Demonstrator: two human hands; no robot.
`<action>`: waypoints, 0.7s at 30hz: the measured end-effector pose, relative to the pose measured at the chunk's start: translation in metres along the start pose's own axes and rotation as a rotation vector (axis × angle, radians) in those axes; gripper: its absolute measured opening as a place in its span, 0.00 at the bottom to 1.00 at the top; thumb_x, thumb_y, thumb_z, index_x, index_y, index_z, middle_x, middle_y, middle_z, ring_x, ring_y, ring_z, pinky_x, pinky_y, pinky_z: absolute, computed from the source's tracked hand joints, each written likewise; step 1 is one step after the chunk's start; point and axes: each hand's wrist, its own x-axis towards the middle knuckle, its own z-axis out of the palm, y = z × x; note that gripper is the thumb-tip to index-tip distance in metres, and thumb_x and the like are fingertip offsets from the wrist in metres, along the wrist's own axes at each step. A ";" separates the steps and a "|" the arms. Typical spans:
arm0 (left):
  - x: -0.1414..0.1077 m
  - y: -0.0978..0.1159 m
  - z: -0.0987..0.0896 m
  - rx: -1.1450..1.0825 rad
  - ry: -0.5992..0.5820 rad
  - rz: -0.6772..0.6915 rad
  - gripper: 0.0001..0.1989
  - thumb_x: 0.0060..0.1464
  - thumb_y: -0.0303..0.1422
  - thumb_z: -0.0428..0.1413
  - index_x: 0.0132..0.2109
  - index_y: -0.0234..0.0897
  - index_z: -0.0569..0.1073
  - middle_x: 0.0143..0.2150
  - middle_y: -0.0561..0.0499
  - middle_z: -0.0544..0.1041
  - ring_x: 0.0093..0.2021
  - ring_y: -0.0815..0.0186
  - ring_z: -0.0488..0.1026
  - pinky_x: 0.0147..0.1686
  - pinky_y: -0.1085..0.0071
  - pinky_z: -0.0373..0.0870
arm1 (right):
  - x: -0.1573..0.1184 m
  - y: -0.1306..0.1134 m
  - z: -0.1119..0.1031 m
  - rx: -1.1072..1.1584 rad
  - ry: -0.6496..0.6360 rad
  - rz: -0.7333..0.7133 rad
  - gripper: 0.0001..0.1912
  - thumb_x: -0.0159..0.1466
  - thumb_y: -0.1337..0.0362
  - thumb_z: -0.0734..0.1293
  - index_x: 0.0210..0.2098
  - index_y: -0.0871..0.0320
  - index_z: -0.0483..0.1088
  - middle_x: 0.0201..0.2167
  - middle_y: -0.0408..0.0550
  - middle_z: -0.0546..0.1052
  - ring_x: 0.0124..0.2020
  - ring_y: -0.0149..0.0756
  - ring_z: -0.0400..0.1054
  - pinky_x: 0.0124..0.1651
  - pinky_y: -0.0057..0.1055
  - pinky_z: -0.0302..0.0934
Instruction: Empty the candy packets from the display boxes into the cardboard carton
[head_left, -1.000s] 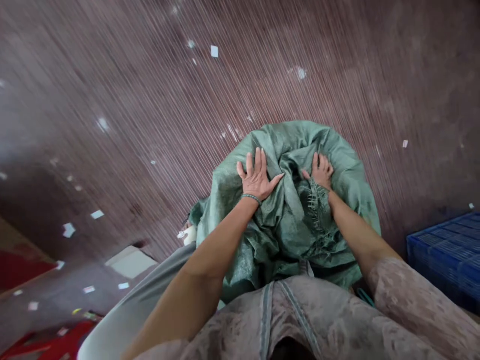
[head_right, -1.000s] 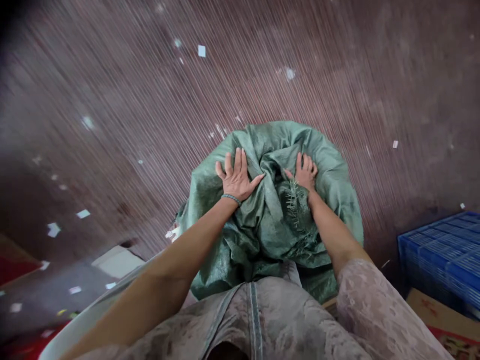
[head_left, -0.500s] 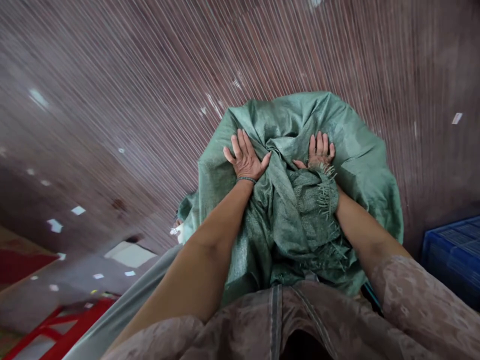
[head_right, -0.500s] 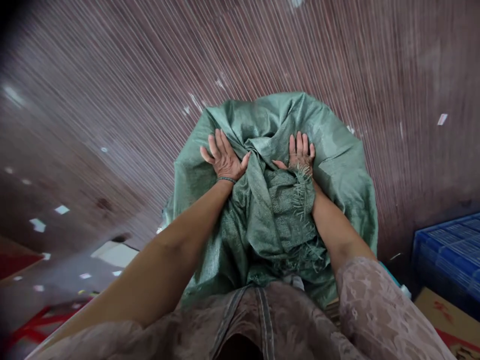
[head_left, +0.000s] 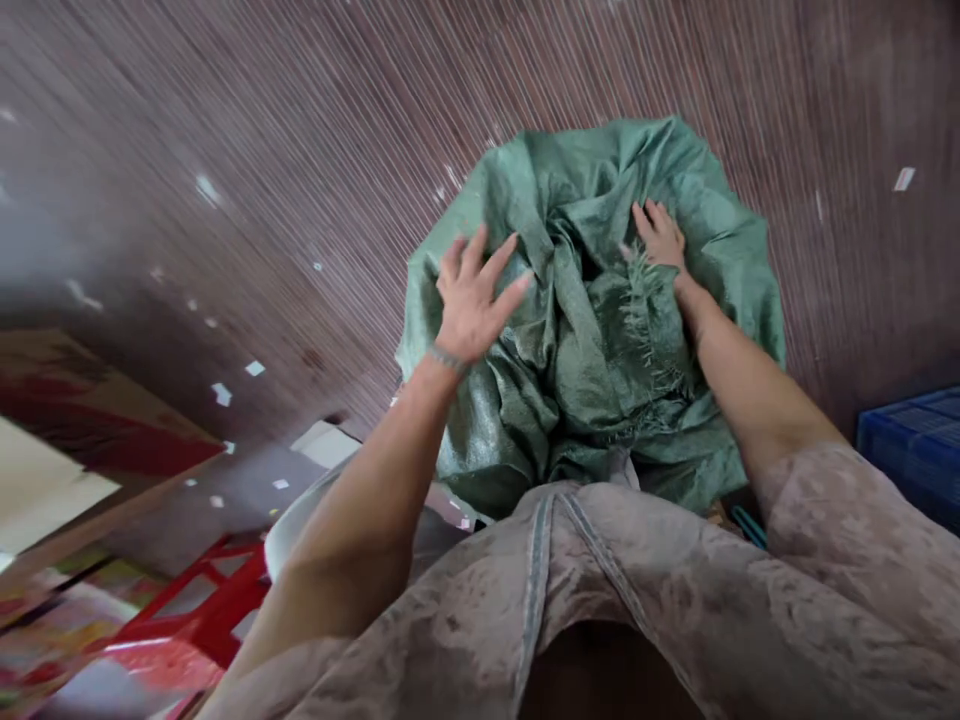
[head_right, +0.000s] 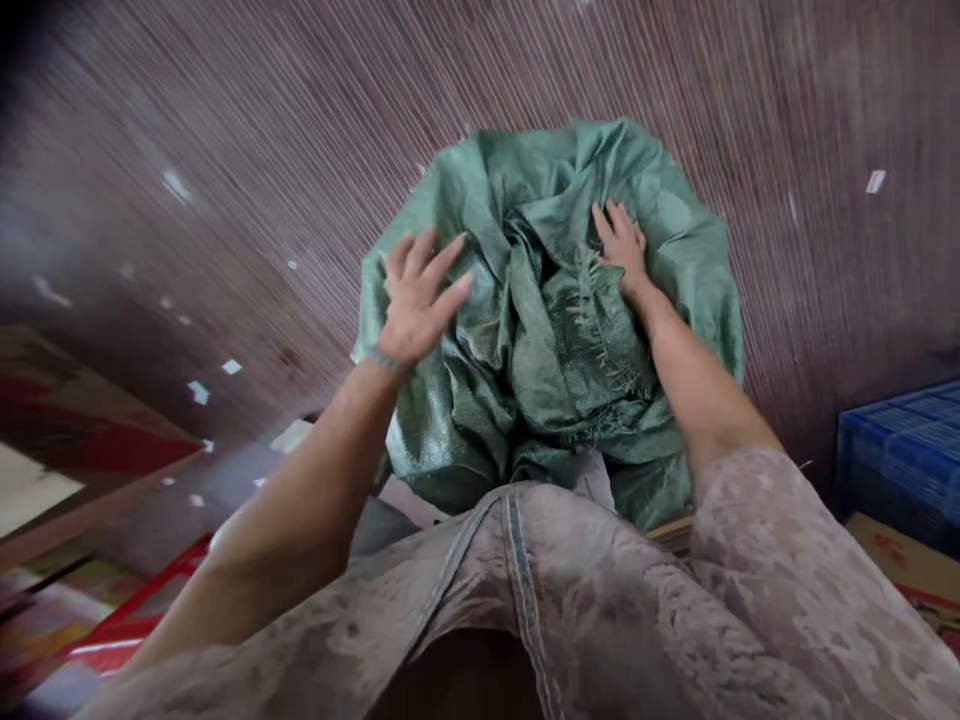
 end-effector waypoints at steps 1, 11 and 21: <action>-0.035 0.001 -0.002 0.030 0.022 0.002 0.47 0.71 0.65 0.47 0.84 0.40 0.59 0.88 0.42 0.45 0.86 0.35 0.37 0.80 0.32 0.39 | -0.020 0.008 -0.014 0.115 0.029 -0.029 0.36 0.84 0.57 0.46 0.78 0.80 0.56 0.77 0.71 0.64 0.80 0.44 0.59 0.79 0.46 0.54; -0.118 0.002 0.128 0.215 -0.268 -0.111 0.56 0.59 0.58 0.66 0.81 0.23 0.63 0.83 0.17 0.49 0.85 0.26 0.41 0.78 0.25 0.34 | -0.333 0.048 0.055 -0.085 0.093 0.419 0.42 0.75 0.41 0.58 0.77 0.63 0.65 0.80 0.76 0.54 0.83 0.77 0.41 0.73 0.82 0.45; -0.155 -0.025 0.083 0.271 -0.268 -0.043 0.54 0.58 0.63 0.64 0.80 0.35 0.67 0.83 0.27 0.55 0.84 0.30 0.47 0.79 0.28 0.35 | -0.400 0.032 0.119 0.043 -0.081 0.720 0.52 0.74 0.34 0.51 0.83 0.67 0.55 0.82 0.80 0.47 0.85 0.70 0.40 0.76 0.71 0.53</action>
